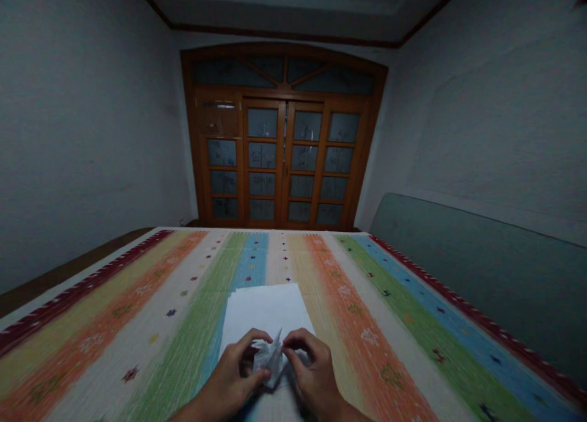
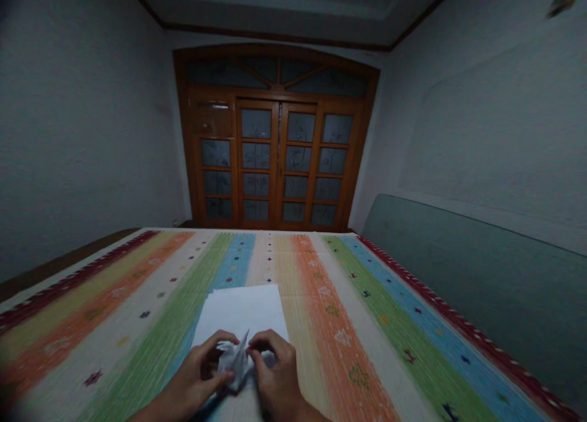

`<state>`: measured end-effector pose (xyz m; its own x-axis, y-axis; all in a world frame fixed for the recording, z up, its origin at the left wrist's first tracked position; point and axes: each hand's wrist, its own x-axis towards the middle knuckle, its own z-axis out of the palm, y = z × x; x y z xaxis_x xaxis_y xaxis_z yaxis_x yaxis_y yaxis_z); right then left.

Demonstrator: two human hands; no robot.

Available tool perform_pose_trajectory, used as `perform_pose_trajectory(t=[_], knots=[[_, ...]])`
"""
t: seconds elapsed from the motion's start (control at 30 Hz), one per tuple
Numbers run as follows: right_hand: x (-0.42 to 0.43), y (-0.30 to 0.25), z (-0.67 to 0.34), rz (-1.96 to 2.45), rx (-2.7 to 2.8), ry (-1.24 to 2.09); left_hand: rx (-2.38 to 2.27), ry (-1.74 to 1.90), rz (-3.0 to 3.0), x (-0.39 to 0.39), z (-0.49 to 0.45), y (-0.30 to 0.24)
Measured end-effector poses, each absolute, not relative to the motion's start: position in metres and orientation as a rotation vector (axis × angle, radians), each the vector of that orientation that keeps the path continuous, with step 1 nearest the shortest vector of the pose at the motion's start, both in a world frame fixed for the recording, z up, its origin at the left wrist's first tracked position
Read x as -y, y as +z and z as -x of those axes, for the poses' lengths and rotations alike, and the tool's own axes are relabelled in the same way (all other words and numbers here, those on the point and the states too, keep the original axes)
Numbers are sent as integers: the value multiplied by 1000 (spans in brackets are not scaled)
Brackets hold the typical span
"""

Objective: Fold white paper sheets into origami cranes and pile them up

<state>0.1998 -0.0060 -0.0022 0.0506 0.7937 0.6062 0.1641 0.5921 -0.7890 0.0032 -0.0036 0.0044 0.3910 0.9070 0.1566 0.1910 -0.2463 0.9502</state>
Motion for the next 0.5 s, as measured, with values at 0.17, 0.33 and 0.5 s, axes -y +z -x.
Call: perform_pose_trajectory(t=[0.17,0.33,0.5], knots=[[7,-1,-199,827,1533,570,-1009,879,-1733,2,-3,2],[10,10,-202,749,1619,451,-1064,896,-1797,2,-2,3],[14,7,-203,683,1757,318,-1025,933,-1793,5,-3,5]])
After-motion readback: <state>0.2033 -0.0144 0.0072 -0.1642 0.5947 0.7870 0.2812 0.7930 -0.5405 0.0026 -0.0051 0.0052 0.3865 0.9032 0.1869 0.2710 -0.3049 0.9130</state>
